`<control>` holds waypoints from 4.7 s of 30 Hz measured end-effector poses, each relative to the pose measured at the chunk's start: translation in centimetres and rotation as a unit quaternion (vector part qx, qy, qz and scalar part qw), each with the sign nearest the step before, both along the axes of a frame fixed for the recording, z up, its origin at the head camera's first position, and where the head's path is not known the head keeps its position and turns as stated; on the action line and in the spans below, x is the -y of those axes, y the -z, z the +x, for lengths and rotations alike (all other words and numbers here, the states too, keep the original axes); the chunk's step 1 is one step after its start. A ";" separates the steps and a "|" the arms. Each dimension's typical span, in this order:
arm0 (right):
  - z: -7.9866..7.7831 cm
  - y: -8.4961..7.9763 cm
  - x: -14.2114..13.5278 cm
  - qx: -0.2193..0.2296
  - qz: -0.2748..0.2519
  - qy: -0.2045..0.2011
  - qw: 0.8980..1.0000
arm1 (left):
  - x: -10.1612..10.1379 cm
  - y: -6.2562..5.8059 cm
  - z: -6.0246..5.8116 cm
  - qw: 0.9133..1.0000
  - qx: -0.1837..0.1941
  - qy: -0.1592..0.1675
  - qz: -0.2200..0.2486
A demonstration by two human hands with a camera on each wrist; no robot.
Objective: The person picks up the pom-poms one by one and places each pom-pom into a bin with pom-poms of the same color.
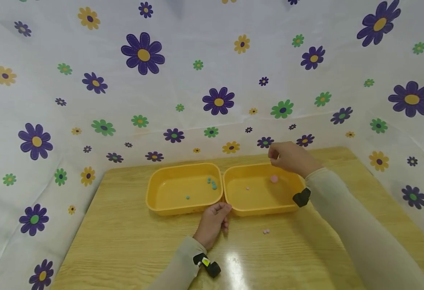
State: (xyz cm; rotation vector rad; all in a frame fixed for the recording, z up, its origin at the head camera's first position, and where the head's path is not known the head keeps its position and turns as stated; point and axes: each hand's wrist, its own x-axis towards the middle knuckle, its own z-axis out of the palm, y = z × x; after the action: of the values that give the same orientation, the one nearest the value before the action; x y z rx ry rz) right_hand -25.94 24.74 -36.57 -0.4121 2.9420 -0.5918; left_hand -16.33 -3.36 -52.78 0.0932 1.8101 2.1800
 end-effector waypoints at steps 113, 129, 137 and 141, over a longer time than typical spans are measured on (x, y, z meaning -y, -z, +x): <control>12.6 8.9 3.2 0.006 0.004 -0.174 0.985 | 0.1 -0.1 0.1 1.000 -0.007 0.010 -0.004; 12.4 9.5 3.3 0.010 -0.006 -0.166 0.986 | 0.0 0.0 0.0 1.000 -0.008 0.011 0.004; 12.5 9.4 3.4 0.011 0.006 -0.169 0.985 | 0.0 0.0 0.0 1.000 -0.005 0.009 0.005; 12.3 9.3 3.3 0.022 0.004 -0.169 0.985 | 0.0 0.0 0.0 1.000 -0.006 0.008 0.005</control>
State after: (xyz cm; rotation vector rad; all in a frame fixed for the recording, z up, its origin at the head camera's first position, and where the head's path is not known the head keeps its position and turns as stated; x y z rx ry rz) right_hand -13.60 21.42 -45.88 -0.8623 2.7378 -0.5332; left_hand -16.30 -3.39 -52.79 0.1236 1.7994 2.1813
